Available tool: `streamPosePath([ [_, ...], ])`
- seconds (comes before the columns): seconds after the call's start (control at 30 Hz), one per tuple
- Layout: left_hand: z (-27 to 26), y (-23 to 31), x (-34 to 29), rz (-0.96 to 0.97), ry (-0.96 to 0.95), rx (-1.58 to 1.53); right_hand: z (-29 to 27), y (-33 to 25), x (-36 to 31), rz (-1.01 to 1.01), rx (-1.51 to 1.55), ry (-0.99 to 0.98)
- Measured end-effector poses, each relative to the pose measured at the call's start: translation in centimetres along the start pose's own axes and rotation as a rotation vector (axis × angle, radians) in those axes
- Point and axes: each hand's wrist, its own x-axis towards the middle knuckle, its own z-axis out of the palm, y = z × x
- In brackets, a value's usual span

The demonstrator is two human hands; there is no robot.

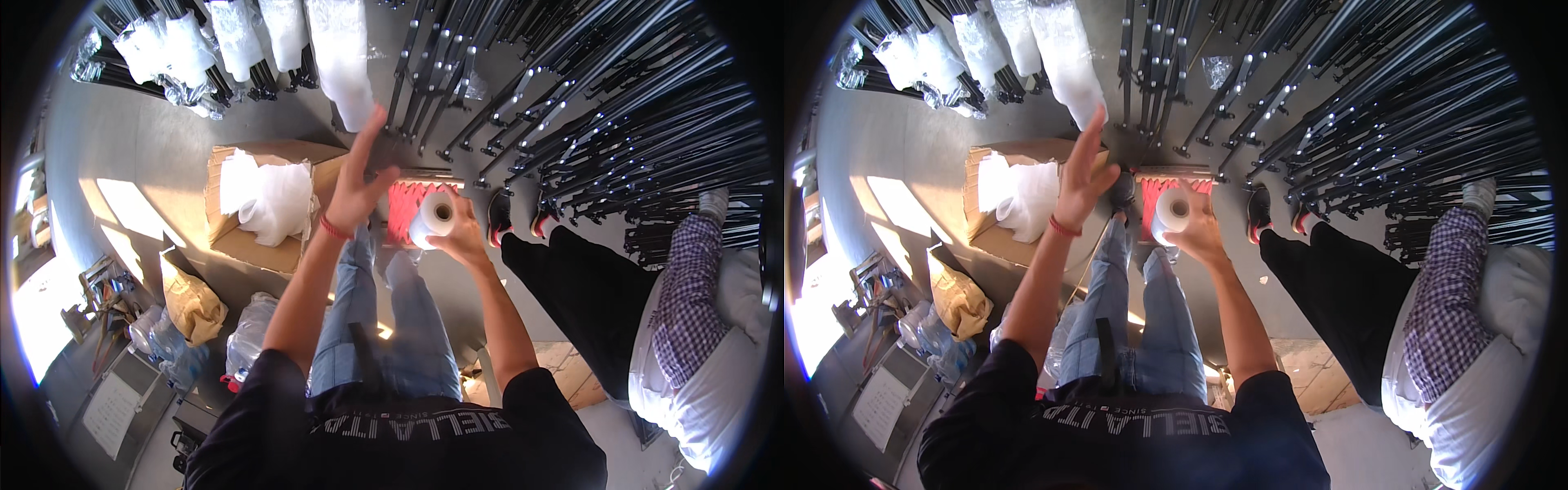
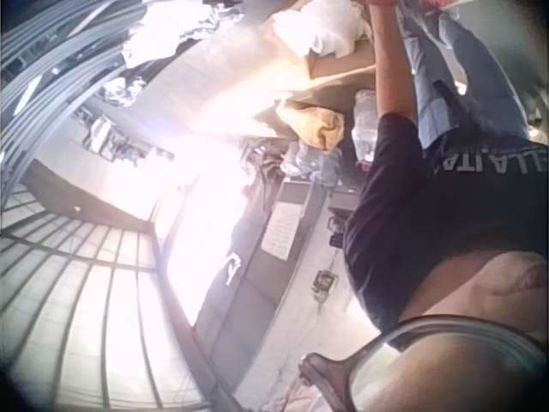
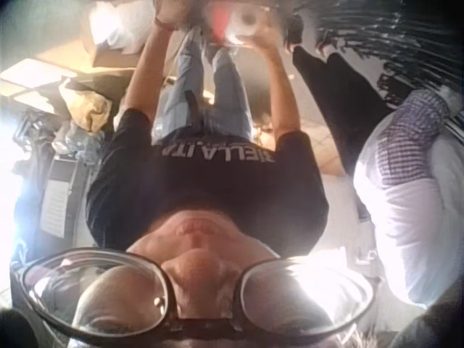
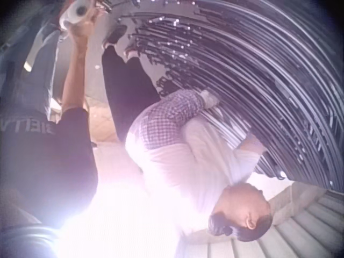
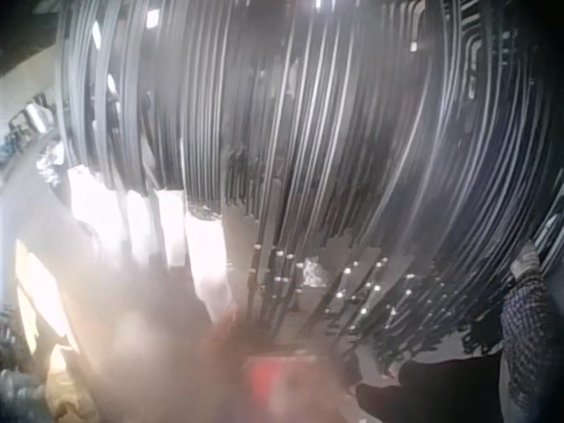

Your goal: The person wraps bundles of thin metal rods with foam padding and plastic film by hand, while working at a large rack of curved metal tubes.

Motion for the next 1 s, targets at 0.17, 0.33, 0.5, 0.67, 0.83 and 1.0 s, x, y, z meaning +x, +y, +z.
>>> streamPosePath([
  [0.17, 4.0, -9.5, -7.6, -0.313, -0.085, 0.026, 7.0, 6.5, 2.7, 0.108, -0.160, -0.092],
  [0.33, 4.5, -15.2, -15.0, -0.408, -0.150, 0.139, 14.9, 14.2, 5.6, 0.197, -0.465, -0.062],
  [0.5, -2.1, -16.7, -18.3, -0.375, 0.230, -0.046, 19.4, 19.1, 7.2, 0.269, -0.626, 0.017],
  [0.67, -8.3, -16.1, -17.1, -0.503, 0.797, 0.058, 22.8, 22.2, 7.1, 0.299, -0.806, -0.075],
  [0.83, -13.0, -22.5, -17.3, -0.667, 0.835, 0.295, 23.6, 23.7, 7.2, 0.418, -0.738, -0.157],
  [1.0, -14.1, -25.1, -16.0, -0.648, 0.783, 0.490, 22.9, 16.3, 7.0, 0.301, -0.368, -0.006],
])
